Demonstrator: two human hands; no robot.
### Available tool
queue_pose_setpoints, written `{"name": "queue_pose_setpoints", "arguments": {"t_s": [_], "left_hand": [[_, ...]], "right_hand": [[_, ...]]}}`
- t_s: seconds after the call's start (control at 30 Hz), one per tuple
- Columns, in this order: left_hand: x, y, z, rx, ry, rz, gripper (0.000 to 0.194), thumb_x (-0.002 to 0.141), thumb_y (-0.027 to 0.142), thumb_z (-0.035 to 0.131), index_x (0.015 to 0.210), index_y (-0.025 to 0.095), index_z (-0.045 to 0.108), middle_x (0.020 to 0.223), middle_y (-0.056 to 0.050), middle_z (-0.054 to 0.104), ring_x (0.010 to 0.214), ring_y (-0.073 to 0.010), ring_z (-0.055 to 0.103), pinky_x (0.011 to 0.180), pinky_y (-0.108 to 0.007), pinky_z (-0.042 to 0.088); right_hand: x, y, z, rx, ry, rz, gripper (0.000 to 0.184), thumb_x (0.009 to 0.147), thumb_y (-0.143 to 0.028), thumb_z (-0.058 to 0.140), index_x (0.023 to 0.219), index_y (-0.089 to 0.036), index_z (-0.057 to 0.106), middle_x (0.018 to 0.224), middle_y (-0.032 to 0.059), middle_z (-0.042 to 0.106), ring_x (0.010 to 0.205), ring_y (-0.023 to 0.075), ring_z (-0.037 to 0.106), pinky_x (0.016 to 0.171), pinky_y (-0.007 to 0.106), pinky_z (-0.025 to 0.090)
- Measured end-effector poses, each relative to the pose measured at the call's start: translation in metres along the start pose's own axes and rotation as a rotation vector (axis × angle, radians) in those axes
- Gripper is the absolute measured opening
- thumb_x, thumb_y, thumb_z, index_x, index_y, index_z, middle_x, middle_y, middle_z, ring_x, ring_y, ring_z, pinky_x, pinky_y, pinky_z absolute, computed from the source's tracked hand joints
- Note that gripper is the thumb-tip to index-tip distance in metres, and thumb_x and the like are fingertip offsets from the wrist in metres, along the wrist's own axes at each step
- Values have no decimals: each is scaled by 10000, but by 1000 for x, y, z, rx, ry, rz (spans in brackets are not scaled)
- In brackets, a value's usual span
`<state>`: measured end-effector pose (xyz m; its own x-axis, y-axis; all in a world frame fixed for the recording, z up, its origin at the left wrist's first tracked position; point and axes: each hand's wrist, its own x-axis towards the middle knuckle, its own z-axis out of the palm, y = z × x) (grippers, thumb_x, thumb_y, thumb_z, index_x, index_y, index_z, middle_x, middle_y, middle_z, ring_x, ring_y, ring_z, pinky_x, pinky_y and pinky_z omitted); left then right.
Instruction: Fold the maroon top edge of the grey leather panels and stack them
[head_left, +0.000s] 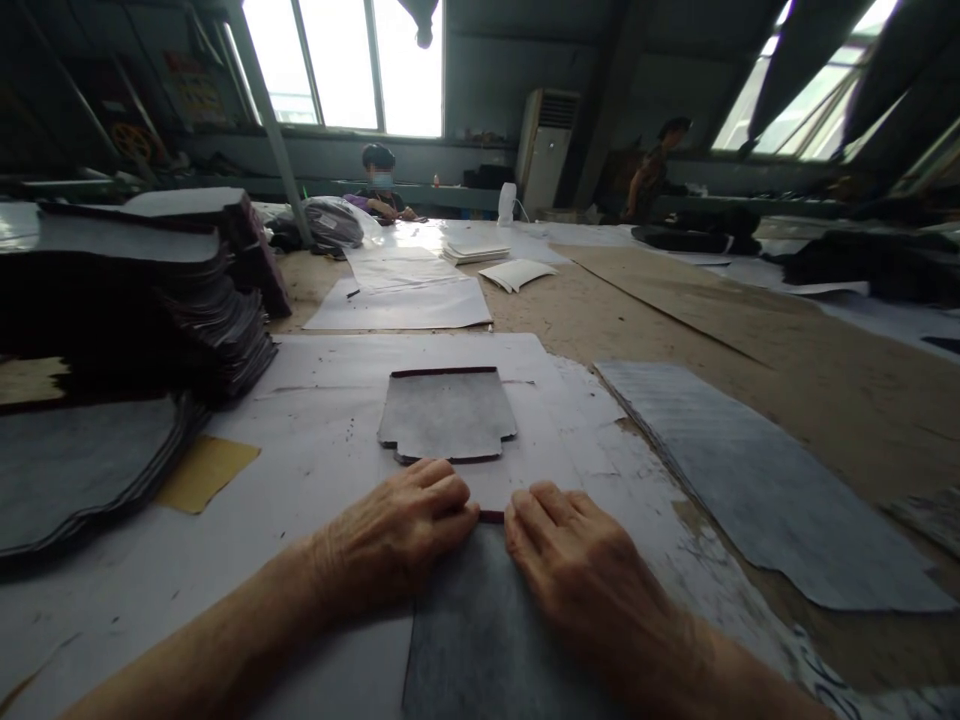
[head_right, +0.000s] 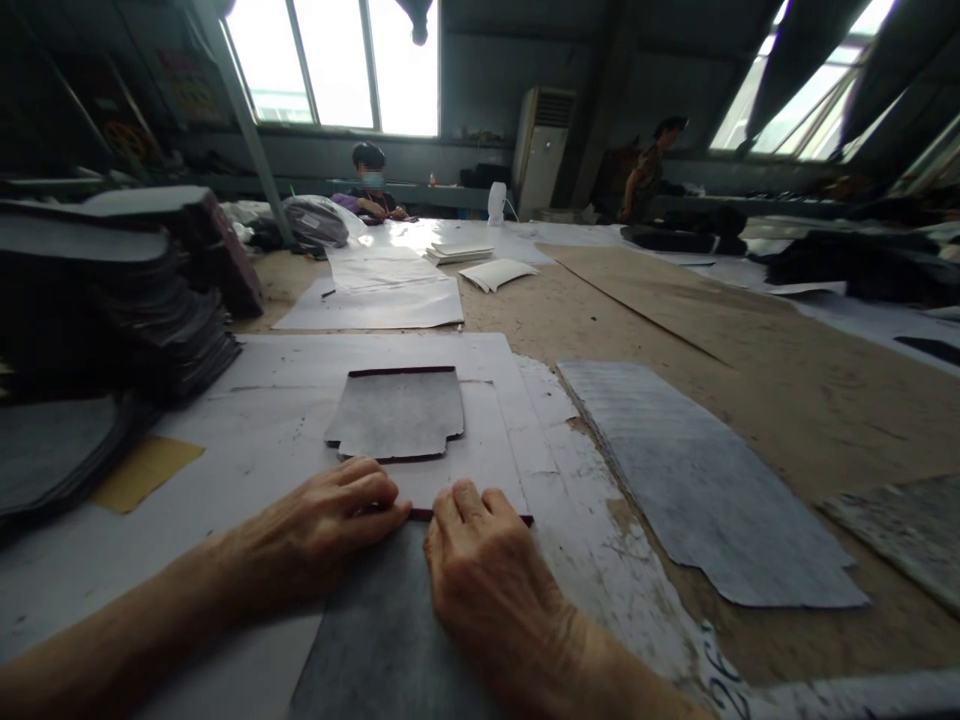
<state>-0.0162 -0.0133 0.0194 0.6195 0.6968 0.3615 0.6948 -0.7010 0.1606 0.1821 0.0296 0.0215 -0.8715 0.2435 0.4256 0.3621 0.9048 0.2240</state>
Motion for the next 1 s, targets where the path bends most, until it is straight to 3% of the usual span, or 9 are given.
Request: {"name": "queue_pose_setpoints", "arguments": {"t_s": [0.2,0.37,0.53,0.73,0.83,0.9,1.0], "left_hand": [[-6,-5,-2,-73,17,-37,287,824,37,383,1018,117,579,850,-81,535,776,-166,447,716,-328,443],[-16,-14,-10,-210,76,-92,294,822,17,385,980,133,604,824,-67,554,752,-139,486,676,-271,444],[-18,-15,-14,-203,43,-82,312,782,-9,408,976,128,610,826,-67,553,759,-147,473,700,-283,437],[-16,-12,-14,-130,-25,-65,360,718,-27,406,986,111,603,823,-76,528,739,-162,432,694,-313,413],[-17,-12,-15,-131,-34,-75,343,697,-27,422,944,116,613,821,-68,527,742,-162,435,700,-317,403],[-19,-14,-18,-140,5,-79,350,694,-22,422,942,129,618,843,-65,540,753,-159,452,712,-320,397],[-23,-15,-25,-192,109,-107,339,721,10,415,937,154,633,819,-53,551,720,-139,476,692,-301,392]], "right_hand": [[5,-7,14,211,138,35,315,834,-12,322,840,-69,632,740,92,543,671,184,453,597,301,424],[0,-5,15,237,124,39,282,867,-56,347,904,-62,626,754,84,539,685,183,445,602,305,400],[2,-4,14,257,140,50,309,880,-58,325,949,-81,625,731,63,540,665,165,439,592,281,380],[9,-4,10,210,75,23,373,806,-3,348,1055,-113,603,790,73,560,680,180,464,586,291,397],[13,-5,6,166,13,-31,353,735,25,379,959,-106,619,781,73,562,670,191,479,581,306,423],[14,-6,5,142,-25,-80,332,704,36,381,894,-96,620,788,80,569,679,202,489,581,317,439],[14,-5,7,131,-19,-119,331,758,18,355,956,-68,606,835,104,581,718,208,502,609,329,458]]}}
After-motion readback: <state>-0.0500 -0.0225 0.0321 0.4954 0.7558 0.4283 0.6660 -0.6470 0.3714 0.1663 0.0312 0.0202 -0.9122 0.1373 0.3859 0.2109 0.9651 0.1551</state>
